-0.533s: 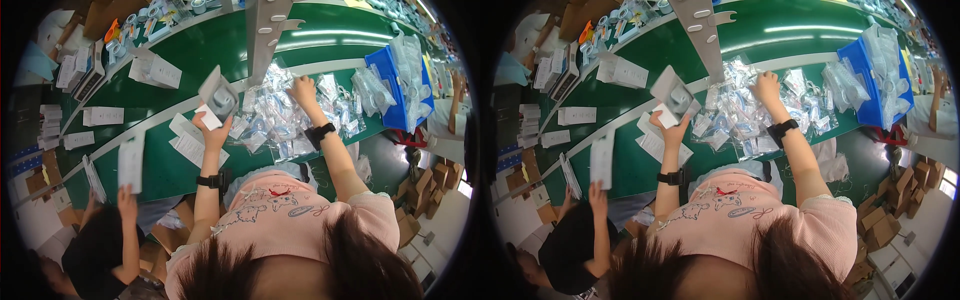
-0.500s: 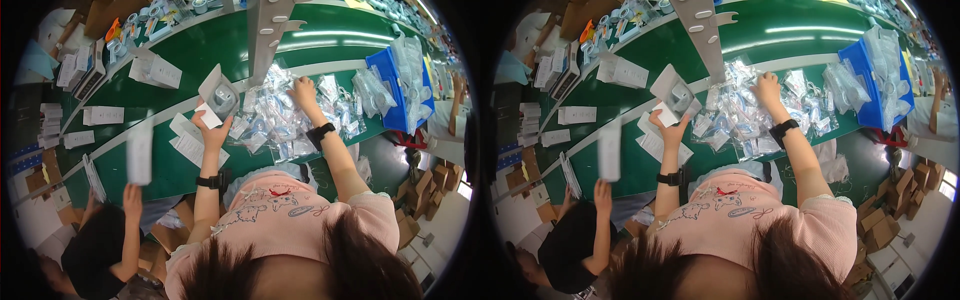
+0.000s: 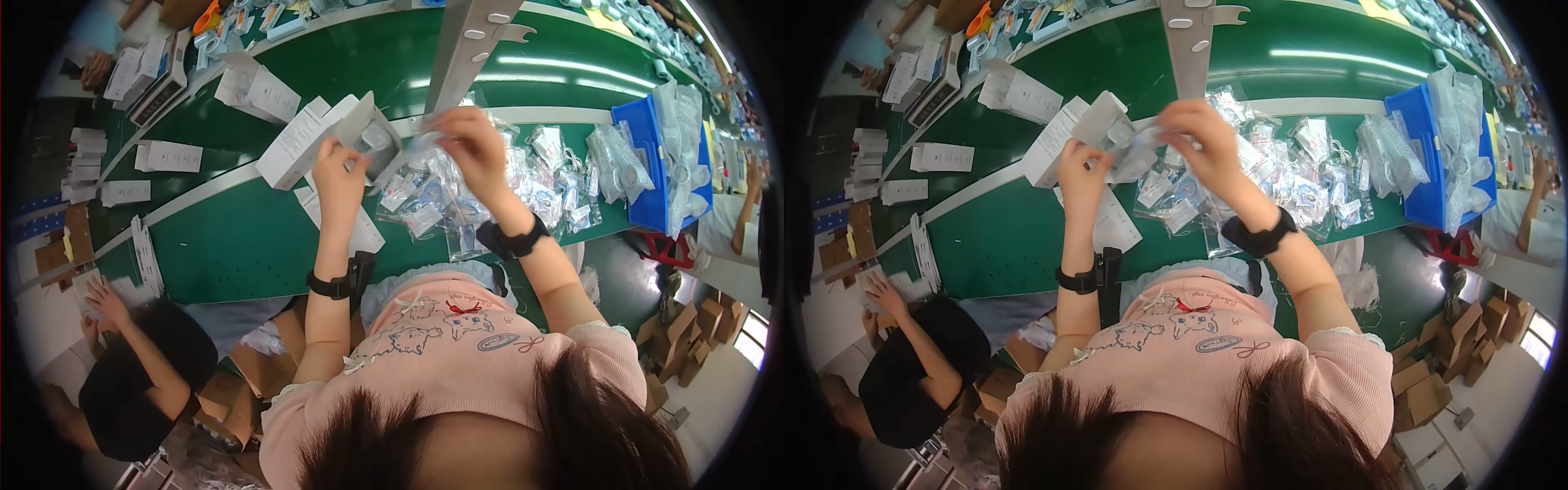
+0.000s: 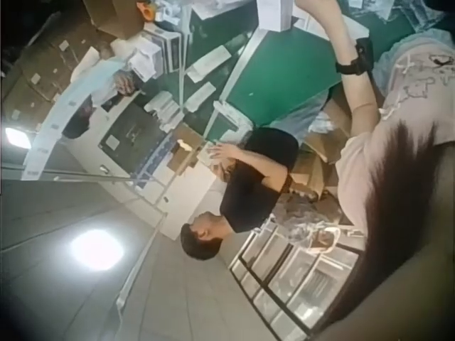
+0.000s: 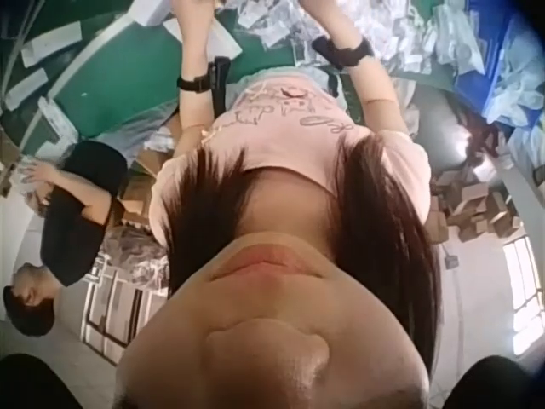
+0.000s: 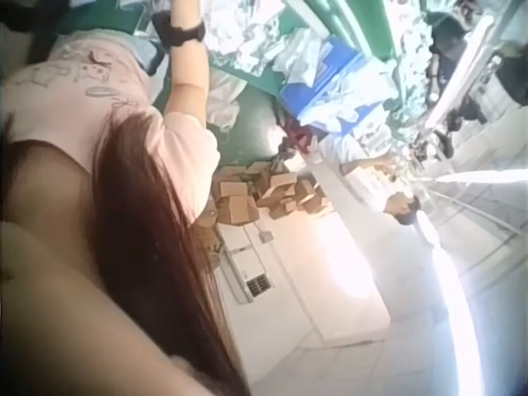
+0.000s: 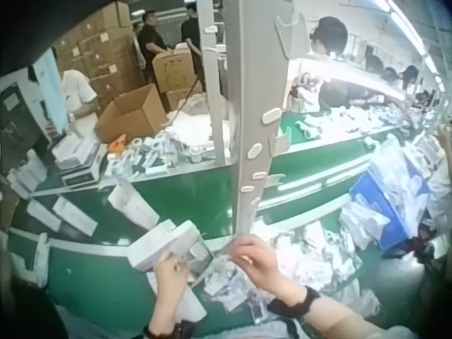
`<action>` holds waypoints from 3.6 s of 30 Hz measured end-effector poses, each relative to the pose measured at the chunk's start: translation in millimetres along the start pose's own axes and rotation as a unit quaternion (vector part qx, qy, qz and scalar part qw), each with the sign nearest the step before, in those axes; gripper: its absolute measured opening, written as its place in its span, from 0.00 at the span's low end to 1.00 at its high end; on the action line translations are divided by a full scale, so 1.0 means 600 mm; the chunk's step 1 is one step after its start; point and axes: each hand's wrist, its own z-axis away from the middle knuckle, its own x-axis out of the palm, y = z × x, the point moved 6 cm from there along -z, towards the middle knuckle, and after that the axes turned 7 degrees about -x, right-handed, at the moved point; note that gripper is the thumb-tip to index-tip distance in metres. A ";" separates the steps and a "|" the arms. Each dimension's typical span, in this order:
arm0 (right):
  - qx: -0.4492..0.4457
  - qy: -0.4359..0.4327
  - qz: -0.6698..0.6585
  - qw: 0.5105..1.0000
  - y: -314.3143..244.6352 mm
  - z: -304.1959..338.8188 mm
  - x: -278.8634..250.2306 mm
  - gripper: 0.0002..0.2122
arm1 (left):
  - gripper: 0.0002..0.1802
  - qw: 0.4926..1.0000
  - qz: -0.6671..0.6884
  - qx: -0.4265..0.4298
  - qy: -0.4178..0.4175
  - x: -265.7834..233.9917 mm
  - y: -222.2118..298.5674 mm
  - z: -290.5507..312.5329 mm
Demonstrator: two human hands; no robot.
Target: The person packs items by hand, picking up a white box and placing a small plastic bag and a bubble-wrapped object inside. They fold the box closed and set it aside before repeating the process with several more boxes.
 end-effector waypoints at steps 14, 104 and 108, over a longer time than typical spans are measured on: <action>-0.105 -0.318 0.260 0.905 0.025 0.015 0.156 0.17 | 0.08 0.945 0.271 -0.183 -0.020 -0.002 -0.087 -0.007; 0.014 -0.029 0.188 0.982 0.040 0.044 0.020 0.13 | 0.39 0.968 0.229 0.059 0.079 0.112 -0.041 0.056; 0.188 0.122 0.319 0.921 0.213 0.092 -0.143 0.11 | 0.36 0.981 0.182 0.051 0.042 0.075 -0.029 0.058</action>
